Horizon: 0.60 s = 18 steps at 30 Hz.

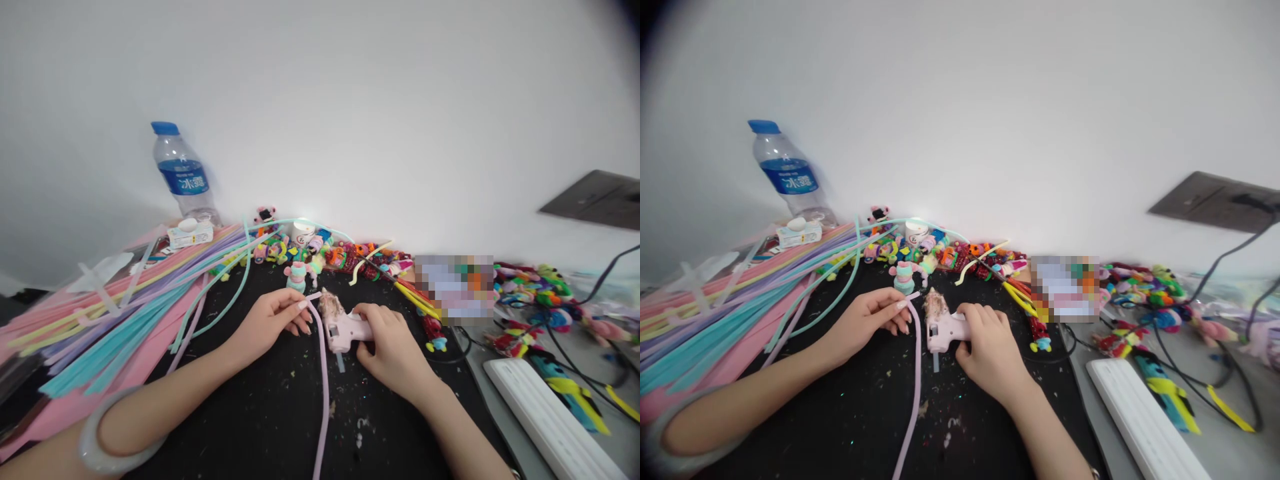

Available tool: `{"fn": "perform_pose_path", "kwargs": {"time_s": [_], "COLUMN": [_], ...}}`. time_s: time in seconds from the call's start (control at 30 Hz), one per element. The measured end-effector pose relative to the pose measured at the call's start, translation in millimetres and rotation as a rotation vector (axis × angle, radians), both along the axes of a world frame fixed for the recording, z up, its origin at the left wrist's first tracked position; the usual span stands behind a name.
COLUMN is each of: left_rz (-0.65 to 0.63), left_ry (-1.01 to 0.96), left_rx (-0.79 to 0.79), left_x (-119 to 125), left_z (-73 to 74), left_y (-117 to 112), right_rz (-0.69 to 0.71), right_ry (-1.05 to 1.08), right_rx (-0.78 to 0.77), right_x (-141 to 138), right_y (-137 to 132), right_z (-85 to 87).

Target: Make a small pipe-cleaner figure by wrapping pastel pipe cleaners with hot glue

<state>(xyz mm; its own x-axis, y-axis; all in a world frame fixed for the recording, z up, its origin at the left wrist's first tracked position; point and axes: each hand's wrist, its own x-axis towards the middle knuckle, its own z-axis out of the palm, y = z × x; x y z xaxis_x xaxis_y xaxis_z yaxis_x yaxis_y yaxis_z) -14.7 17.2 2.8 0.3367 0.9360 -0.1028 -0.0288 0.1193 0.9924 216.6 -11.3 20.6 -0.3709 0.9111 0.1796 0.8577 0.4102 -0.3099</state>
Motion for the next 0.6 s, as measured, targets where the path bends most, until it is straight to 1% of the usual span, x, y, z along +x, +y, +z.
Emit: {"fn": "perform_pose_path", "kwargs": {"time_s": [0.07,0.13,0.27,0.37,0.47,0.6], "left_rz": [-0.011,-0.014,-0.031,-0.065,-0.091,-0.097], "left_ry": [0.006,0.01,-0.016,-0.033,-0.026,-0.016], "left_rx": [0.039,0.06,0.047,0.033,0.029,0.03], "left_x": [-1,-2,-1,1,2,4], "left_z": [-2.3,-3.7,-3.1,-1.5,-0.5,0.0], "left_y": [0,1,0,-1,-2,-4], "right_rz": [-0.043,-0.062,-0.018,-0.015,0.006,0.025], "right_ry": [0.058,0.182,0.477,0.623,0.689,0.675], "right_rx": [-0.003,-0.025,-0.106,-0.169,-0.193,-0.179], "right_x": [6,13,19,15,10,7], "right_y": [3,5,6,3,1,0], "right_z": [-1.3,-1.8,-3.2,-5.0,-6.6,-8.1]}}
